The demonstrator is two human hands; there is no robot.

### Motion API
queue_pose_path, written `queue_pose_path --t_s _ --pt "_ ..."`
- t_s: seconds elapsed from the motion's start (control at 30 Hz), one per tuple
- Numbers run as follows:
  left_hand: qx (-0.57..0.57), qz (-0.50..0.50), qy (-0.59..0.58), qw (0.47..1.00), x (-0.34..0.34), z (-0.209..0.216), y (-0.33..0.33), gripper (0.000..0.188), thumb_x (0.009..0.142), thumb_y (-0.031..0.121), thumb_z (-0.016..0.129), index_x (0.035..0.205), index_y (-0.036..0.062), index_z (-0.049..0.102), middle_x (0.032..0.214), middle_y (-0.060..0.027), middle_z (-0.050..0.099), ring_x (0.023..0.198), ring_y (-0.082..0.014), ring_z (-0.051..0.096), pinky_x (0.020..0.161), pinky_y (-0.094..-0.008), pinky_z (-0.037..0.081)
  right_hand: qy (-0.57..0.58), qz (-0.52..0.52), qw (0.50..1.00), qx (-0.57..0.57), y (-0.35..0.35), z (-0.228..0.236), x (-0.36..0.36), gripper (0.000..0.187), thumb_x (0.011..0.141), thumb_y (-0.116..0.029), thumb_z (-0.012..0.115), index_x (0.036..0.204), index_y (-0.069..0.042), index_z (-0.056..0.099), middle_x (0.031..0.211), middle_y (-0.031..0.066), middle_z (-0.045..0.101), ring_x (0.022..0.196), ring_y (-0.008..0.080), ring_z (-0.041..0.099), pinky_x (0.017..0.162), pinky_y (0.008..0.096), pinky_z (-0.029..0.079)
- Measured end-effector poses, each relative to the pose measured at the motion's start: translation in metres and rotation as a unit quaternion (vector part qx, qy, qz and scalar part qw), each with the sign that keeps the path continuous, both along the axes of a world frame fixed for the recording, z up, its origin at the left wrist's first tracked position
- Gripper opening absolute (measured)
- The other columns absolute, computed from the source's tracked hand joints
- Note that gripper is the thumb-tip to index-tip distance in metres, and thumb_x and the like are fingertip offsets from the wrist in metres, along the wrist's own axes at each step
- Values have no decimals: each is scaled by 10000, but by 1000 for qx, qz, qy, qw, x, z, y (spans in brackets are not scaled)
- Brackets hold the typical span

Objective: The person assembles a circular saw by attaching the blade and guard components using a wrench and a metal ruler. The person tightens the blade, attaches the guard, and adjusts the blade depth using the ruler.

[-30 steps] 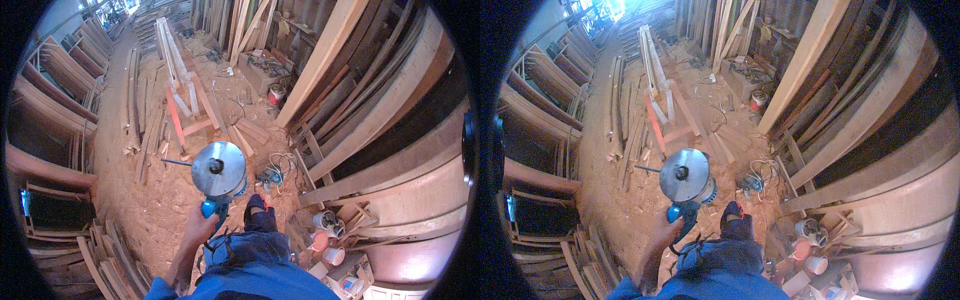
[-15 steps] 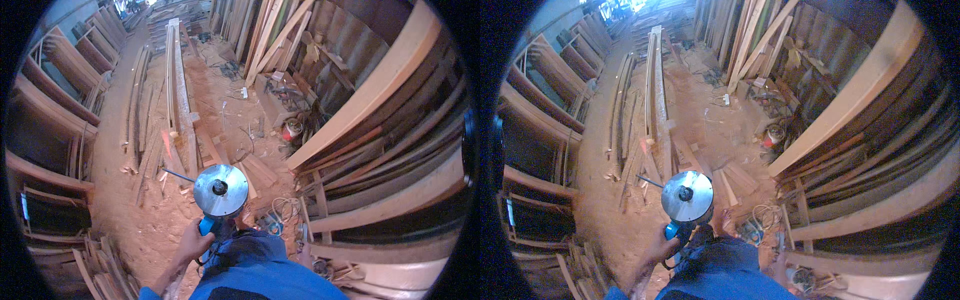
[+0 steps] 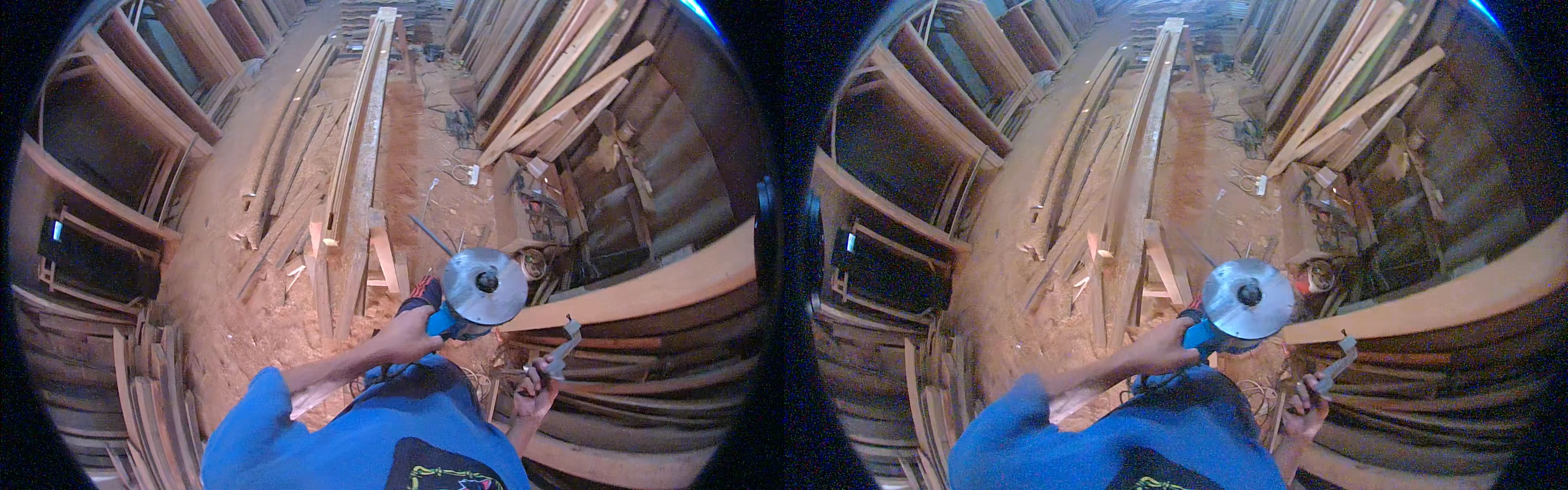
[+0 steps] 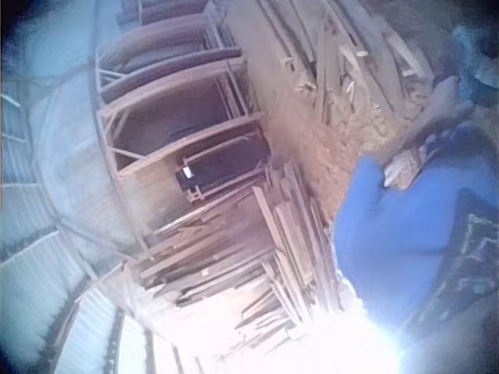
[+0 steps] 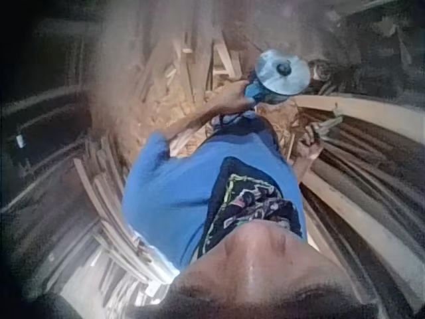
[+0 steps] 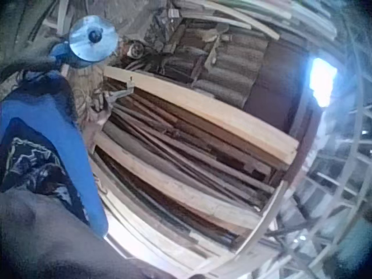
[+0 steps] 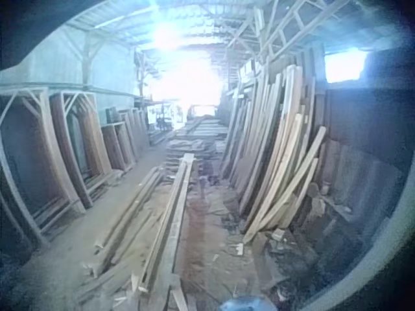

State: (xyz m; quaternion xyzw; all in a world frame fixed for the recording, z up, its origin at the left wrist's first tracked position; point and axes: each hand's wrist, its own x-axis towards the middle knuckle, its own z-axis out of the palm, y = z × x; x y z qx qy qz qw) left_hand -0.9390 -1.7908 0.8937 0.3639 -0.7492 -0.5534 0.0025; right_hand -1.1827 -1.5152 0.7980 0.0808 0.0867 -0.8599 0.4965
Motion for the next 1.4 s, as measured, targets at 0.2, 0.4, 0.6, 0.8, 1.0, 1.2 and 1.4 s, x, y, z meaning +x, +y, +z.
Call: queue_pose_path --t_s 0.2,0.4,0.6,0.8,1.0,1.2,1.4 --pt "55 -49 -40 996 -101 -34 -133 470 796 244 725 1175 -12 616 1007 -239 711 933 -395 709 831 -498 547 170 66 966 183 -161 7 -107 242 1060 -258 536 1181 -56 592 1081 125 592 570 102 450 397 207 356" --pt "52 39 7 998 -183 -54 -252 471 798 193 701 1142 -86 541 955 -327 685 980 -484 680 863 -542 539 180 181 919 300 -368 16 -210 226 1040 -270 534 1090 -54 583 1090 173 663 526 111 484 311 220 372" --pt "23 198 -21 980 -217 -37 -323 461 811 184 691 1122 -106 514 950 -334 672 939 -491 676 830 -577 536 245 326 861 303 -549 40 -262 326 1086 -335 430 1158 -63 593 956 61 623 505 105 443 345 230 352" --pt "66 341 -47 937 -213 -12 -344 502 816 204 690 1161 -103 494 901 -326 673 911 -502 672 829 -584 532 382 403 764 330 -662 67 -245 282 1078 -312 476 1137 -70 607 910 33 646 450 99 387 348 239 286" --pt "113 506 -58 853 -214 2 -321 573 815 219 697 1279 -43 486 970 -345 661 973 -509 657 885 -558 526 482 523 656 253 -732 85 -222 243 1032 -339 568 1056 -101 605 851 26 628 503 104 466 449 236 382" --pt "90 700 -98 702 -253 13 -294 558 818 221 715 1276 -37 529 887 -313 688 933 -481 693 849 -513 545 538 641 508 206 -787 83 -175 190 1017 -257 619 1154 -125 614 943 -15 629 699 49 523 556 229 414" --pt "124 844 -137 503 -307 17 -278 481 836 186 728 1260 -5 607 957 -245 724 945 -390 730 836 -437 556 417 824 381 45 -801 94 -111 189 1022 -250 632 1182 -148 616 922 -63 579 730 35 497 582 216 386"
